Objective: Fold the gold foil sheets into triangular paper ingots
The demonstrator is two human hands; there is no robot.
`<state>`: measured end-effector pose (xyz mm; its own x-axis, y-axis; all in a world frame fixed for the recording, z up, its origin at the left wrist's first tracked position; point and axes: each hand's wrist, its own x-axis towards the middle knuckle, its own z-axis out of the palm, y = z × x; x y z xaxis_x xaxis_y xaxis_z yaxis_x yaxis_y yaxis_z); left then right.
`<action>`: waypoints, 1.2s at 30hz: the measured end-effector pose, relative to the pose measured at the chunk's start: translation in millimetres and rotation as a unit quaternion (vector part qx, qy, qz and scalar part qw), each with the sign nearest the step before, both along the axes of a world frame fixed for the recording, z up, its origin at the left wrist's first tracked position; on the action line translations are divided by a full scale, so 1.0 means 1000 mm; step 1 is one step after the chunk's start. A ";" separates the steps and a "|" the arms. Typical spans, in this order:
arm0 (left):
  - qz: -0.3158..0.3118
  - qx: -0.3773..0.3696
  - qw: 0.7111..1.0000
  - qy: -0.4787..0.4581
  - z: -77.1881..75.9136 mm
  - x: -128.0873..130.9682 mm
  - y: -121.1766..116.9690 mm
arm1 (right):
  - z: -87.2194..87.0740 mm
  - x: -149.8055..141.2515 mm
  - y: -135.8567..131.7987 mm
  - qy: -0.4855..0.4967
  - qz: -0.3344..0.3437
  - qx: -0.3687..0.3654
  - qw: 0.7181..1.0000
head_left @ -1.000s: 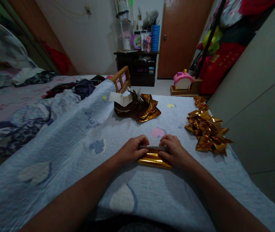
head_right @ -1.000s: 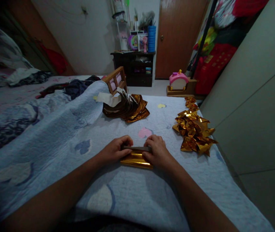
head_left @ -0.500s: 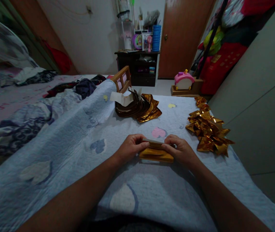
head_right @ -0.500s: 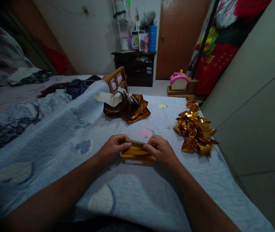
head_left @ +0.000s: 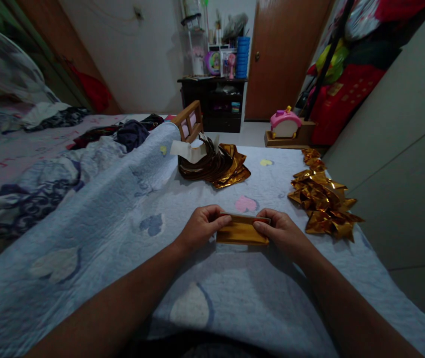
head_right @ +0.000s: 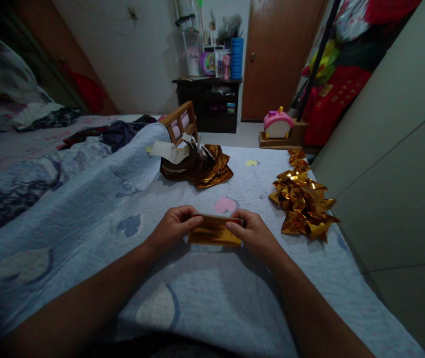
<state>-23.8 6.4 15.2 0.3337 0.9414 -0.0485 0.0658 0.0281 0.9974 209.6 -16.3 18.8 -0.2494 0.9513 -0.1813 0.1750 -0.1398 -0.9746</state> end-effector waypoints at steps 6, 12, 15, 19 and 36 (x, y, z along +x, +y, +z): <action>0.022 0.007 0.999 -0.033 0.003 0.000 -0.001 | 0.003 0.000 -0.001 0.005 0.006 0.007 1.000; 0.029 0.012 0.999 -0.023 0.003 -0.001 -0.001 | 0.002 -0.001 -0.001 0.016 0.009 0.007 1.000; 0.033 0.012 0.999 -0.023 0.003 -0.001 -0.001 | 0.001 -0.001 -0.002 0.021 0.010 0.015 1.000; 0.032 0.016 0.999 -0.021 0.003 0.000 -0.002 | 0.000 -0.001 -0.002 0.023 0.013 0.017 1.000; 0.055 0.053 0.992 0.096 -0.002 0.004 0.000 | -0.008 -0.001 0.003 -0.111 -0.082 0.081 0.987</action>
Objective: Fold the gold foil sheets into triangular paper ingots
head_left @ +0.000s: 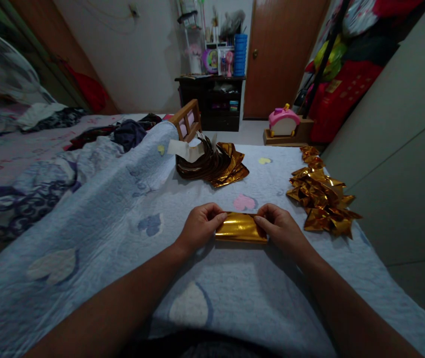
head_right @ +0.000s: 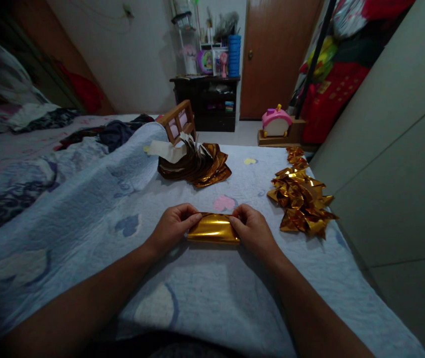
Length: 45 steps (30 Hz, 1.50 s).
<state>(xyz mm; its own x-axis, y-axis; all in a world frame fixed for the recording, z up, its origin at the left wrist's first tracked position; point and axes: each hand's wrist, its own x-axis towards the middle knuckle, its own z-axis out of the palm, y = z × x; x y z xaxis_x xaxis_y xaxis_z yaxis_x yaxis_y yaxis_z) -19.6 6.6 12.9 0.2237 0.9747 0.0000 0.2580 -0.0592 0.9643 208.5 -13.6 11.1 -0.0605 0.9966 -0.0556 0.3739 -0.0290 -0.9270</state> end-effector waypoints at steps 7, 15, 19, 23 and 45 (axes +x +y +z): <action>-0.020 0.101 0.971 0.216 -0.006 0.008 -0.002 | 0.001 -0.005 -0.001 -0.230 -0.030 0.033 0.972; -0.032 0.155 0.921 0.356 -0.008 0.010 0.001 | -0.003 -0.010 0.000 -0.336 -0.022 0.033 0.941; -0.033 0.157 0.908 0.387 -0.008 0.010 0.002 | -0.003 -0.012 0.001 -0.357 -0.016 0.022 0.934; -0.016 0.155 0.908 0.389 -0.009 0.008 0.005 | -0.001 -0.014 -0.001 -0.375 -0.006 0.029 0.926; -0.225 0.187 0.912 0.287 0.000 0.001 0.013 | -0.005 -0.017 -0.002 -0.431 0.153 0.170 0.873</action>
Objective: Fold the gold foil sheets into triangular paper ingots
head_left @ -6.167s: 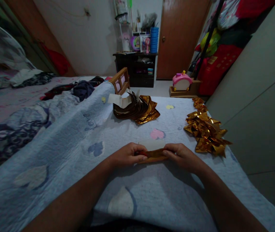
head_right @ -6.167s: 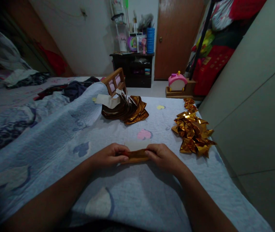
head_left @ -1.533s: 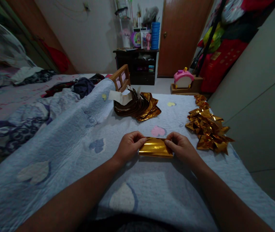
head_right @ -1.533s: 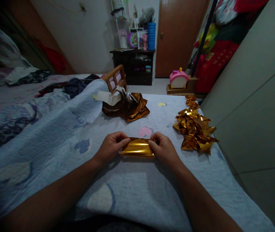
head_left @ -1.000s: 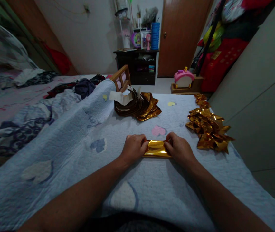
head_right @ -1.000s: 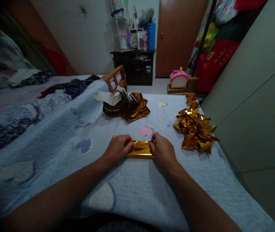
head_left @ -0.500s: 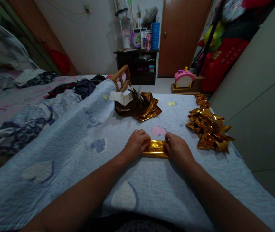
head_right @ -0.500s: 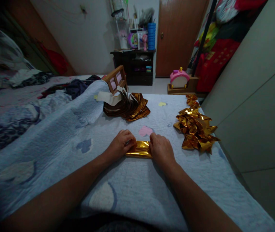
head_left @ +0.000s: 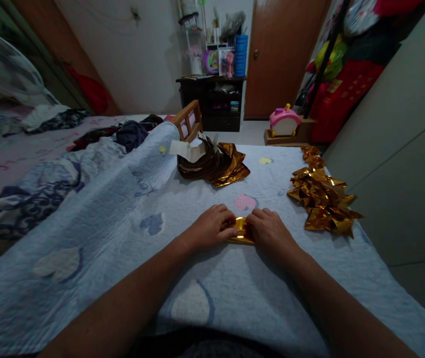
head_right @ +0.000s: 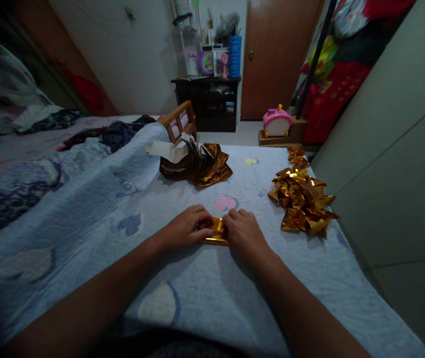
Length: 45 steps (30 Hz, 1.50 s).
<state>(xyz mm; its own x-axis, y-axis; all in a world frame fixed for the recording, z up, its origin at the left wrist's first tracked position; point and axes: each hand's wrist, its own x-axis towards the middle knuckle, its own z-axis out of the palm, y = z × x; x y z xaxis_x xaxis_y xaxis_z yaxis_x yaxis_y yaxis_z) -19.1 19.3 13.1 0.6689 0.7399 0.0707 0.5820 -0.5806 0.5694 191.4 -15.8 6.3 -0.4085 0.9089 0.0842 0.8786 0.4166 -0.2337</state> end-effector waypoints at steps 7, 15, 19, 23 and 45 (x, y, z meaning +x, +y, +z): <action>0.004 0.034 0.998 0.046 -0.012 -0.001 -0.004 | 0.005 -0.005 -0.009 -0.016 -0.014 0.019 1.000; -0.003 0.045 0.997 0.063 -0.016 -0.007 -0.009 | 0.006 -0.010 -0.017 -0.032 -0.036 0.022 0.999; 0.000 0.044 0.996 0.074 -0.019 -0.008 -0.009 | 0.006 -0.017 -0.020 -0.049 -0.067 0.035 0.996; 0.006 0.045 0.996 0.079 -0.020 -0.007 -0.007 | 0.004 -0.024 -0.023 -0.052 -0.087 0.047 0.994; -0.040 -0.040 0.998 0.036 -0.008 -0.017 0.003 | 0.002 0.025 -0.013 -0.046 -0.095 0.002 0.994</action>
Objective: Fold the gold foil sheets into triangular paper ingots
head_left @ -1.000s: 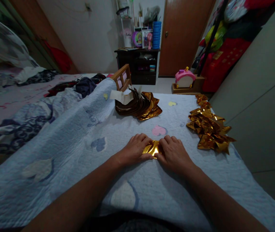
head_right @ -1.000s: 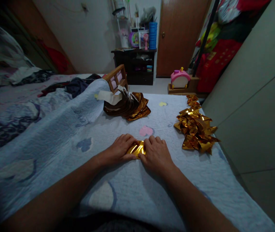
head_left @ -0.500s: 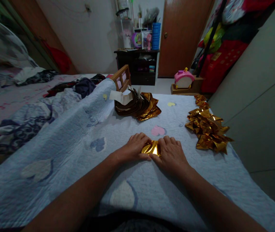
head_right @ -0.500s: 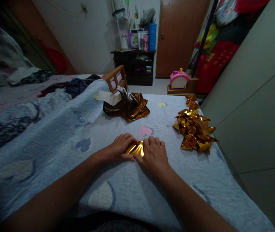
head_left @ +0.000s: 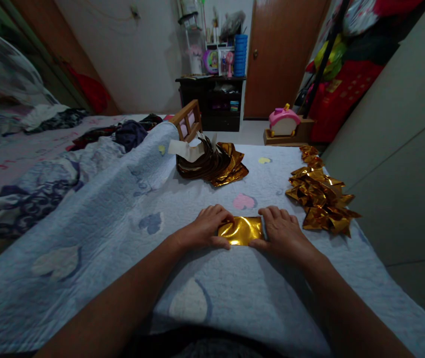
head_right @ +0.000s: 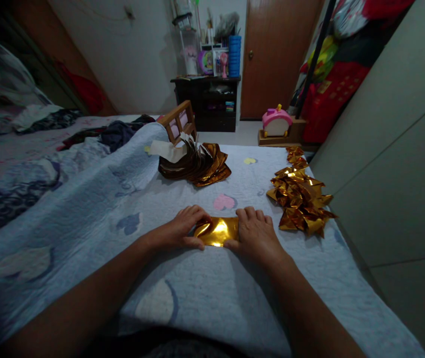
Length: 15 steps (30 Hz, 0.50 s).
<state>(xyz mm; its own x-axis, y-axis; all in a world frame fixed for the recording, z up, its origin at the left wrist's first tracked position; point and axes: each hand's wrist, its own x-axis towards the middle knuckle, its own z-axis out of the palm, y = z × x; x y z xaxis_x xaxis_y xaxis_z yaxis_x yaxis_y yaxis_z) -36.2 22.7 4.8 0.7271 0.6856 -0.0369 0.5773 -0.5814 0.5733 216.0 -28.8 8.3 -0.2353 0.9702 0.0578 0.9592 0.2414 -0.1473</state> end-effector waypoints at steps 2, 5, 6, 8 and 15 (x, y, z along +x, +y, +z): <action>-0.005 -0.004 1.000 -0.002 0.001 -0.001 0.000 | -0.002 0.006 0.002 0.004 -0.002 -0.005 1.000; -0.014 -0.012 1.000 -0.002 0.003 -0.002 0.001 | -0.004 0.012 0.004 0.011 0.000 -0.026 1.000; -0.018 -0.016 1.000 -0.002 0.003 -0.003 0.001 | -0.004 0.014 0.005 0.014 0.001 -0.035 0.999; -0.025 -0.021 0.999 -0.007 0.004 -0.004 0.001 | -0.003 0.017 0.006 0.023 0.004 -0.056 0.998; -0.031 -0.026 0.999 -0.022 0.004 -0.006 0.001 | 0.013 0.030 0.009 0.049 0.023 -0.145 0.988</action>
<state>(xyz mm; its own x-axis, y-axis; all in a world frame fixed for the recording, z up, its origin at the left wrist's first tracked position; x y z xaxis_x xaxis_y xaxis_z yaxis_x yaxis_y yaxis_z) -42.3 23.4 8.3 0.7704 0.6365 -0.0385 0.5142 -0.5844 0.6278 245.5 -19.7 20.9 -0.2866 0.9377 -0.1965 0.9260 0.2185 -0.3080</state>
